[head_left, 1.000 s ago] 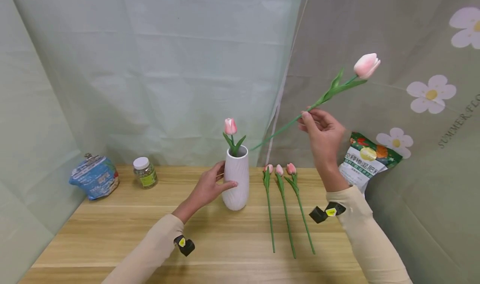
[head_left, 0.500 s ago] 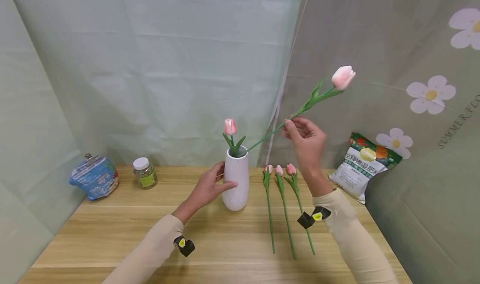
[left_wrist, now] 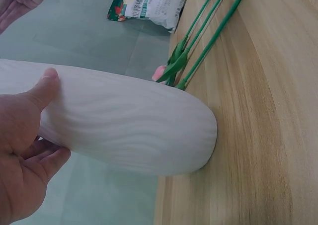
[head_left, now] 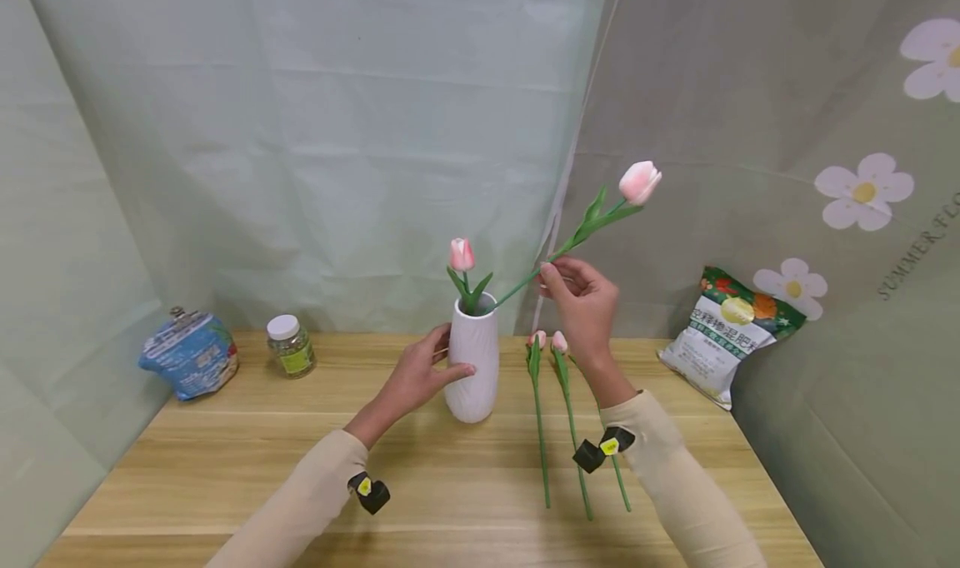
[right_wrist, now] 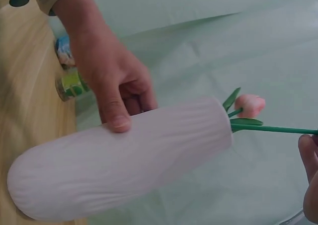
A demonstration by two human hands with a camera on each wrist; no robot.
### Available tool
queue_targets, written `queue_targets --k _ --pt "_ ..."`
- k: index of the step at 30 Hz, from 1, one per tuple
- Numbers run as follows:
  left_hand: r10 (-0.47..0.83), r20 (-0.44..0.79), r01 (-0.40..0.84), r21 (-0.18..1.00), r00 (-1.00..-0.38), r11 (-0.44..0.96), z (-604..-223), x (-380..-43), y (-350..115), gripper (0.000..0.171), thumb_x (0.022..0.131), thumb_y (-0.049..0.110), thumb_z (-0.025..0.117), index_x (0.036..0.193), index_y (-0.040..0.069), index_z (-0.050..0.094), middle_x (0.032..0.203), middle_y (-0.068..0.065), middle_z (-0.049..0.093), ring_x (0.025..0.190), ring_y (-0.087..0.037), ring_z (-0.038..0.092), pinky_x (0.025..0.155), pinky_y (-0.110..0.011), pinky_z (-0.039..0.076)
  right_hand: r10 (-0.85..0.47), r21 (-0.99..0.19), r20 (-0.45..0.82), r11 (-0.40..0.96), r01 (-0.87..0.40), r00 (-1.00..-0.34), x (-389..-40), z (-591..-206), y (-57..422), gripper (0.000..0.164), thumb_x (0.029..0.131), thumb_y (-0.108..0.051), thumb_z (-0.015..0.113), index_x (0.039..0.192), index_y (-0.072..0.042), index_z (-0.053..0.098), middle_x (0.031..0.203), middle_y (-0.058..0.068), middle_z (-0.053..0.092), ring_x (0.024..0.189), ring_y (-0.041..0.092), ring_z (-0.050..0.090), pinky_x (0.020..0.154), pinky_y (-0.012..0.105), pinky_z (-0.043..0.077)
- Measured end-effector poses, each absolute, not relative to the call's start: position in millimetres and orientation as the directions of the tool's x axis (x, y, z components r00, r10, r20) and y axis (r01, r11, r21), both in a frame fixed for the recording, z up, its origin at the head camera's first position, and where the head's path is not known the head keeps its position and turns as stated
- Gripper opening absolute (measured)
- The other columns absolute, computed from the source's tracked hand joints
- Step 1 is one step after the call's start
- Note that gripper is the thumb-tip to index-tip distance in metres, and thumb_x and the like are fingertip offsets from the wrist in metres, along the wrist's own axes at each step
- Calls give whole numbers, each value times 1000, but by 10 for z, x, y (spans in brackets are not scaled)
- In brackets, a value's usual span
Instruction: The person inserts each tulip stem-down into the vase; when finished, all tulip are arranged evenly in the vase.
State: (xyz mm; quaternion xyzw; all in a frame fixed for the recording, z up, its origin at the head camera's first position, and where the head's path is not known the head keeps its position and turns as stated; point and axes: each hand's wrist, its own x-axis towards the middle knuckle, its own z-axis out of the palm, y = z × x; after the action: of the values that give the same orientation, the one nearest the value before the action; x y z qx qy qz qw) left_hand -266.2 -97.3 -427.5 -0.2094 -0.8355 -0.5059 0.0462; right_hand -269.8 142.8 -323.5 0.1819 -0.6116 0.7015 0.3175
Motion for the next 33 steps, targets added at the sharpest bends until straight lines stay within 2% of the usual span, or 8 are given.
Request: queue_targets --k 6,9,13,19,26,33 --pt "301 279 387 826 -912 409 -4264 -2650 -970 79 86 25 84 149 0 44 145 -23 55 133 -37 56 108 -48 51 188 -768 622 -40 -639 -760 -2689 -3338 1347 21 93 -7 75 101 12 70 87 7 77 77 22 76 67 29 65" --pt "301 281 389 826 -912 408 -4267 -2654 -972 79 86 25 84 149 0 44 145 -23 56 133 -37 56 108 -48 51 182 -787 603 -24 -617 -776 -2697 -3360 1310 20 93 -2 73 102 15 69 89 13 77 76 19 76 64 25 64" --pt "302 290 397 824 -908 404 -4273 -2665 -975 78 86 24 84 148 0 45 144 -23 57 132 -37 57 107 -48 51 164 -801 593 14 -599 -789 -2739 -3409 1270 19 93 -1 74 104 14 71 91 25 75 75 11 75 63 22 62" --pt "306 291 399 826 -906 398 -4270 -2667 -978 78 86 25 84 148 1 44 144 -22 56 133 -36 57 107 -48 51 94 -784 621 81 -616 -778 -2761 -3492 1232 18 92 -10 78 99 6 76 87 24 75 69 9 71 61 24 61" --pt "312 293 404 824 -904 397 -4278 -2664 -986 79 86 27 84 149 1 44 145 -21 56 133 -36 56 108 -48 51 31 -816 560 188 -546 -828 -2738 -3575 1199 19 91 -18 79 100 0 78 92 15 76 76 11 70 62 24 62" --pt "314 302 413 820 -900 396 -4292 -2672 -987 78 87 27 84 149 1 44 143 -21 57 132 -36 57 107 -48 51 -1 -833 512 241 -497 -859 -2711 -3624 1187 19 91 -16 80 102 -1 79 95 17 76 77 14 68 60 20 60"
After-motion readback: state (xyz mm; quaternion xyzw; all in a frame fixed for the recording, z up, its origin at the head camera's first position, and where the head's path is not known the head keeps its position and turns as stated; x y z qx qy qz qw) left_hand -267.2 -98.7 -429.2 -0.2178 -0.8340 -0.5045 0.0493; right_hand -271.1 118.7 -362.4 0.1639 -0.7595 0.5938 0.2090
